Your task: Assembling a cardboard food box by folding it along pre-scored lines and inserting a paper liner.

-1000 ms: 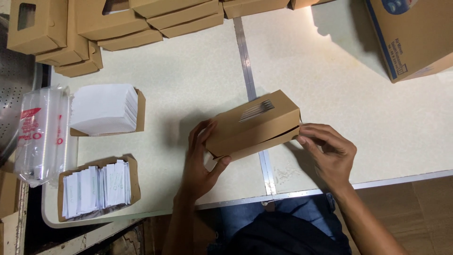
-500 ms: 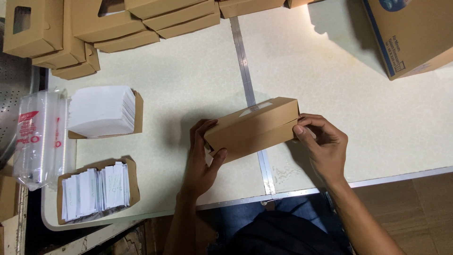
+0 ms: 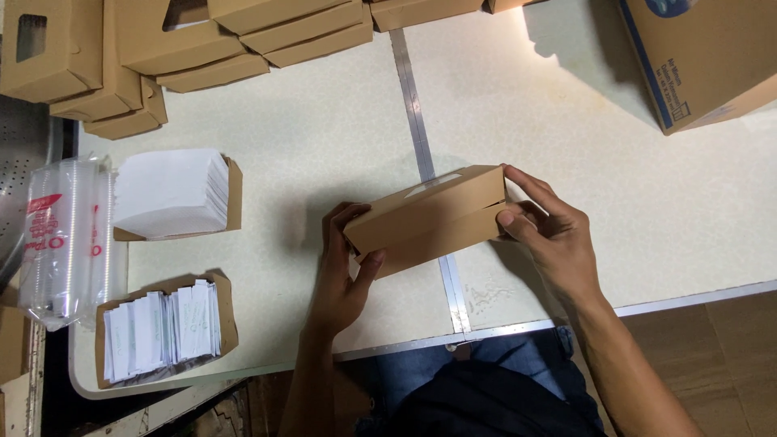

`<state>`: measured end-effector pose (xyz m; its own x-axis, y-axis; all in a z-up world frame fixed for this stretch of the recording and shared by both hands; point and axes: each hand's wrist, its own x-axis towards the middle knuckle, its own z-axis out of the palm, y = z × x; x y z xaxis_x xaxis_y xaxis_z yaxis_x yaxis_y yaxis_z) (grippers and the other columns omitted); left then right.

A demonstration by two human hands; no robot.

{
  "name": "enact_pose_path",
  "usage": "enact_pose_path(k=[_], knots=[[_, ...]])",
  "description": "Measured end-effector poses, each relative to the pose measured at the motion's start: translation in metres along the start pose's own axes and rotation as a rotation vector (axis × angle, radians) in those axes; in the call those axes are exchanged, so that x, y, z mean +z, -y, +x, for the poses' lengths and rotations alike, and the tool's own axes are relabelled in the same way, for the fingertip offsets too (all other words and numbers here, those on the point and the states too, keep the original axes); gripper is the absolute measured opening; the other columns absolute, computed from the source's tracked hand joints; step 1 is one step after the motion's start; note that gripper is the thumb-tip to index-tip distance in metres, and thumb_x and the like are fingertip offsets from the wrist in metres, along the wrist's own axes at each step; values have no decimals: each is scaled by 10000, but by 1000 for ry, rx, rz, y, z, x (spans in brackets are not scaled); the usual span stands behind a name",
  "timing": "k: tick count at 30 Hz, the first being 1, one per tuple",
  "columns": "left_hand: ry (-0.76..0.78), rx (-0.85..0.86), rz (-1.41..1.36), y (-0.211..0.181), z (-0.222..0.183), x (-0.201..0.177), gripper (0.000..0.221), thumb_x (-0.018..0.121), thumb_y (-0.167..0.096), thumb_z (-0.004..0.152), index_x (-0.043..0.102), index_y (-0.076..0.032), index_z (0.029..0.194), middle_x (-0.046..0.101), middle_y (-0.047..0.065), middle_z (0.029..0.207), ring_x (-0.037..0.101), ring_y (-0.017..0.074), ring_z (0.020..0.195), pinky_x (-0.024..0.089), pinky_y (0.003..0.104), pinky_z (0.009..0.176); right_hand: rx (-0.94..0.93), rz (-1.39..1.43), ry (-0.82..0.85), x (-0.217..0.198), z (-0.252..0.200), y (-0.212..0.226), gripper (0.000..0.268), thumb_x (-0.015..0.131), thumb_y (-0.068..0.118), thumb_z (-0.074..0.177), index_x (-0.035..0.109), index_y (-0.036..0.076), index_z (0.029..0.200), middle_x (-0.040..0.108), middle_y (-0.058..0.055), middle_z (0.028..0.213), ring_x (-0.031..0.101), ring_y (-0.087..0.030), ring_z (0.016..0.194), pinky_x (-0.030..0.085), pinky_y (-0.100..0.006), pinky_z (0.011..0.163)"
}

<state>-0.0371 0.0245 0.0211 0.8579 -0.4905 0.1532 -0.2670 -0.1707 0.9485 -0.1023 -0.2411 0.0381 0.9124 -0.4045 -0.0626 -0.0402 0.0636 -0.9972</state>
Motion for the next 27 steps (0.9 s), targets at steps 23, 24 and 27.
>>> enact_pose_path(k=[23, 24, 27], knots=[[-95, -49, 27, -14, 7, 5, 632, 617, -332, 1023, 312, -85, 1517, 467, 195, 1404, 472, 393, 1368, 350, 618, 1124, -916, -594, 87, 70, -26, -12, 258, 840, 296, 848, 800, 114, 1026, 738, -93, 1215, 627, -343, 1277, 381, -527, 1136], [-70, -27, 41, -21, 8, 5, 661, 586, -317, 1045, 256, -94, 1572, 454, 204, 1446, 439, 400, 1404, 325, 638, 1126, -919, -641, 82, 75, -25, -11, 307, 815, 352, 873, 798, 142, 1095, 726, -82, 1251, 597, -324, 1326, 315, -538, 1184], [8, 155, 131, -18, 12, -7, 488, 547, -167, 1061, 385, -37, 1503, 445, 215, 1453, 417, 445, 1447, 365, 598, 1156, -889, -639, 19, 83, -26, -16, 320, 845, 404, 837, 810, 190, 1073, 724, -58, 1212, 610, -305, 1283, 271, -574, 1177]])
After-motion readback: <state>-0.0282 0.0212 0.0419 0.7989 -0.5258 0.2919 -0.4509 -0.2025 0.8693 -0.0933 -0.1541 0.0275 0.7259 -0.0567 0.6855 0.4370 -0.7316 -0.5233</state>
